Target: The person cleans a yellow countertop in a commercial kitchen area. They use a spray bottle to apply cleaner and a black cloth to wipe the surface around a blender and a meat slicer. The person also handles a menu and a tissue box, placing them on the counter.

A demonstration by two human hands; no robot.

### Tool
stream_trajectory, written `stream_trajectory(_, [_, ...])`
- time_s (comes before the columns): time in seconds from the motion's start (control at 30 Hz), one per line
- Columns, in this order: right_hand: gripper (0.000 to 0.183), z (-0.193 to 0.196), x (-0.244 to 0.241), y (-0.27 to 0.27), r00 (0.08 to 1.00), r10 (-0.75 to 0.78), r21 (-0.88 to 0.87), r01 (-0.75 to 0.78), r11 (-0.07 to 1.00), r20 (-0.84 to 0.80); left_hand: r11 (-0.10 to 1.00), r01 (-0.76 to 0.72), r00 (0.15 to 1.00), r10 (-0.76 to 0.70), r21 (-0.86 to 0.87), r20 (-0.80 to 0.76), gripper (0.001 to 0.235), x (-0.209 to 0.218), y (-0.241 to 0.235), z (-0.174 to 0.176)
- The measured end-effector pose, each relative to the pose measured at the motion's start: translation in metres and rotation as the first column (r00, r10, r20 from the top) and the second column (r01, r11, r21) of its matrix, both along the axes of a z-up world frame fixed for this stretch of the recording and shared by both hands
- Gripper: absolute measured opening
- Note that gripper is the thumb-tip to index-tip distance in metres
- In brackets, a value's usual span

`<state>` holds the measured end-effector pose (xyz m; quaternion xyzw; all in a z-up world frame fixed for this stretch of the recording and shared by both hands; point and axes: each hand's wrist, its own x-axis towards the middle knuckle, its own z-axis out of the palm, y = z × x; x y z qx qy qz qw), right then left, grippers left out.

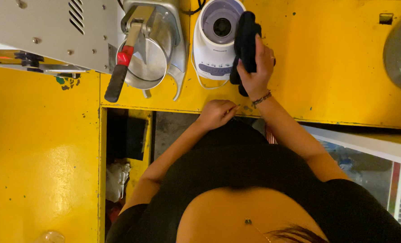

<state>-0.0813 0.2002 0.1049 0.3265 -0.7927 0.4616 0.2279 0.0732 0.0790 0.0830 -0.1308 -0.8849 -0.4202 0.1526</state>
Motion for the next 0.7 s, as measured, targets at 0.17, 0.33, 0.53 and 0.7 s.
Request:
stream_trajectory(0.17, [0.069,-0.017,0.007,0.003,0.991,0.105,0.025,-0.103,0.994,-0.082,1.0,-0.015,1.0,0.016,0.016,-0.015,0.01,0.003,0.001,0.001])
stream_trajectory(0.33, [0.071,-0.018,-0.001,-0.006,0.929,0.202,0.198,-0.144,0.969,-0.312,0.999,-0.038,0.999,0.038,-0.001,-0.009,0.01,0.006,0.002,0.002])
stream_trajectory(0.53, [0.067,-0.007,0.009,-0.028,0.904,0.268,0.314,-0.162,0.935,-0.333,0.996,-0.077,0.997,0.078,-0.041,0.015,0.01,0.007,0.003,-0.003])
stream_trajectory(0.7, [0.074,-0.013,0.021,-0.049,0.891,0.384,0.528,-0.212,0.823,-0.24,0.996,-0.081,0.997,0.081,-0.04,0.006,0.014,0.006,0.008,-0.009])
